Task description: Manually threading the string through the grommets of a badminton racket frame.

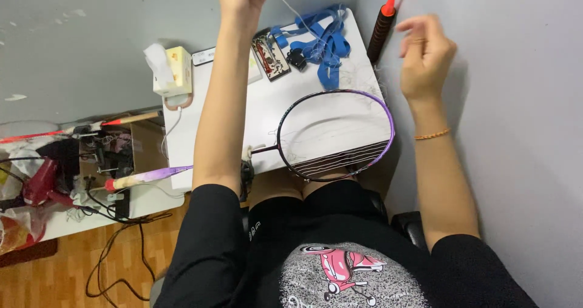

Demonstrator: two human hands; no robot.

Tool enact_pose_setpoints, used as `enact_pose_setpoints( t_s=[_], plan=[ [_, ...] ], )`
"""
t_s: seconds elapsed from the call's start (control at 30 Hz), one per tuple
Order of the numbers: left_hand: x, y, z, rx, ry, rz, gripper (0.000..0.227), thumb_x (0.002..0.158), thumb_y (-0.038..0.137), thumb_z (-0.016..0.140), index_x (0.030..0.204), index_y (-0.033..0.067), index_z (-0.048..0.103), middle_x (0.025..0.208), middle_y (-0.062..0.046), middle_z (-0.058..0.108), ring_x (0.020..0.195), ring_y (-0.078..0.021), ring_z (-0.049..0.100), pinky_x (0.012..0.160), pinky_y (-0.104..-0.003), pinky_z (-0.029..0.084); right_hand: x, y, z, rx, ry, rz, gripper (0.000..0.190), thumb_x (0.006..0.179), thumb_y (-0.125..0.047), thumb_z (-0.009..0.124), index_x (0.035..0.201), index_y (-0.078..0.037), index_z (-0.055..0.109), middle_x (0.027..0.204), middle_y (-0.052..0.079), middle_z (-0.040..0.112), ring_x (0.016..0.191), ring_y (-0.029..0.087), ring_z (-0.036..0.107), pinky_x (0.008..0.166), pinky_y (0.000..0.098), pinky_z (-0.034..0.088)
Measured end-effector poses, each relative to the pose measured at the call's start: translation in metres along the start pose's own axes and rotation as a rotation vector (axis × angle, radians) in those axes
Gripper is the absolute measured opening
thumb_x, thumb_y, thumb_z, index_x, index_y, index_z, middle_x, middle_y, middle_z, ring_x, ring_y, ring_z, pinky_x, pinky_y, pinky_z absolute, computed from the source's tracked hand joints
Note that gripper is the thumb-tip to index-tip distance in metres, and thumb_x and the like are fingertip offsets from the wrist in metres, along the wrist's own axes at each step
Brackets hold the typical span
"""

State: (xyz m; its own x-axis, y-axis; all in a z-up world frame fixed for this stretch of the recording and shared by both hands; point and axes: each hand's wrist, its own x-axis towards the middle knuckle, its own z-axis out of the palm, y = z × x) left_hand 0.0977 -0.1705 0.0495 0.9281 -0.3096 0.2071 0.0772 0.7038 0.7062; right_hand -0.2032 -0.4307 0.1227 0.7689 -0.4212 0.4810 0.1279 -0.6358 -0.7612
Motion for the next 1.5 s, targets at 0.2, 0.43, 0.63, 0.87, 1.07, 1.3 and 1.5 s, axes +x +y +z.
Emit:
enact_pose_setpoints(
  t_s=[0.2,0.43,0.63,0.87,1.07,1.3,1.5],
  plan=[
    [-0.032,-0.005,0.048,0.153,-0.024,-0.12,0.023,0.098,0.011,0.057,0.076,0.0081,0.057,0.069,-0.004,0.057,0.069,-0.0173,0.061,0.081,-0.042,0.06,-0.018,0.026,0.009,-0.031,-0.772,0.193,0.024,0.103,-0.014,0.053,0.095,-0.006,0.075,0.07,0.008,0.061,0.064,0.015,0.053,0.06,0.0304,0.043],
    [-0.044,-0.056,0.059,0.746,-0.21,0.087,0.04,0.106,0.038,0.05,0.109,0.0067,0.075,0.095,-0.003,0.08,0.081,-0.0153,0.074,0.074,-0.035,0.062,0.025,0.044,-0.004,0.034,-0.231,-0.028,0.017,0.099,0.002,0.048,0.09,0.0,0.061,0.073,0.005,0.056,0.068,0.012,0.048,0.061,0.0314,0.037],
    [-0.144,-0.168,0.105,0.994,-0.666,0.029,0.041,0.108,0.037,0.055,0.131,0.0053,0.066,0.136,-0.014,0.064,0.107,-0.0236,0.071,0.096,-0.038,0.053,0.074,0.032,-0.006,0.05,-0.034,-0.18,0.013,0.103,0.002,0.051,0.093,0.002,0.059,0.085,0.01,0.061,0.078,0.021,0.058,0.069,0.0368,0.045],
    [-0.177,-0.148,0.156,0.942,-0.755,-0.118,0.03,0.102,0.028,0.059,0.109,0.001,0.068,0.093,-0.012,0.075,0.085,-0.0226,0.074,0.079,-0.036,0.056,0.051,-0.037,-0.024,-0.191,-0.188,-0.165,0.013,0.1,-0.001,0.052,0.092,-0.001,0.062,0.09,0.017,0.062,0.084,0.034,0.061,0.072,0.0448,0.047],
    [-0.157,-0.174,0.144,0.787,-0.549,-0.233,0.029,0.102,0.02,0.054,0.082,0.003,0.066,0.071,-0.004,0.07,0.066,-0.0139,0.075,0.066,-0.031,0.057,-0.001,0.005,-0.029,-0.358,-0.287,-0.183,0.014,0.097,-0.004,0.052,0.091,-0.003,0.065,0.094,0.022,0.064,0.089,0.043,0.063,0.075,0.0505,0.048],
    [-0.167,-0.204,0.155,0.55,-0.417,-0.273,0.031,0.107,0.022,0.05,0.086,0.0038,0.064,0.066,-0.001,0.06,0.053,-0.0107,0.058,0.051,-0.028,0.047,-0.063,0.034,-0.025,-0.149,-0.399,0.225,0.025,0.107,-0.017,0.054,0.092,-0.002,0.066,0.083,0.016,0.065,0.073,0.032,0.061,0.066,0.0429,0.047],
    [-0.152,-0.166,0.131,0.59,-0.612,-0.413,0.029,0.107,0.026,0.054,0.096,0.0039,0.068,0.081,-0.002,0.061,0.063,-0.0097,0.06,0.054,-0.025,0.052,-0.079,0.063,-0.011,0.078,-0.471,0.436,0.032,0.11,-0.019,0.053,0.086,-0.003,0.065,0.066,0.004,0.055,0.058,0.013,0.049,0.054,0.0318,0.04]
  ],
)
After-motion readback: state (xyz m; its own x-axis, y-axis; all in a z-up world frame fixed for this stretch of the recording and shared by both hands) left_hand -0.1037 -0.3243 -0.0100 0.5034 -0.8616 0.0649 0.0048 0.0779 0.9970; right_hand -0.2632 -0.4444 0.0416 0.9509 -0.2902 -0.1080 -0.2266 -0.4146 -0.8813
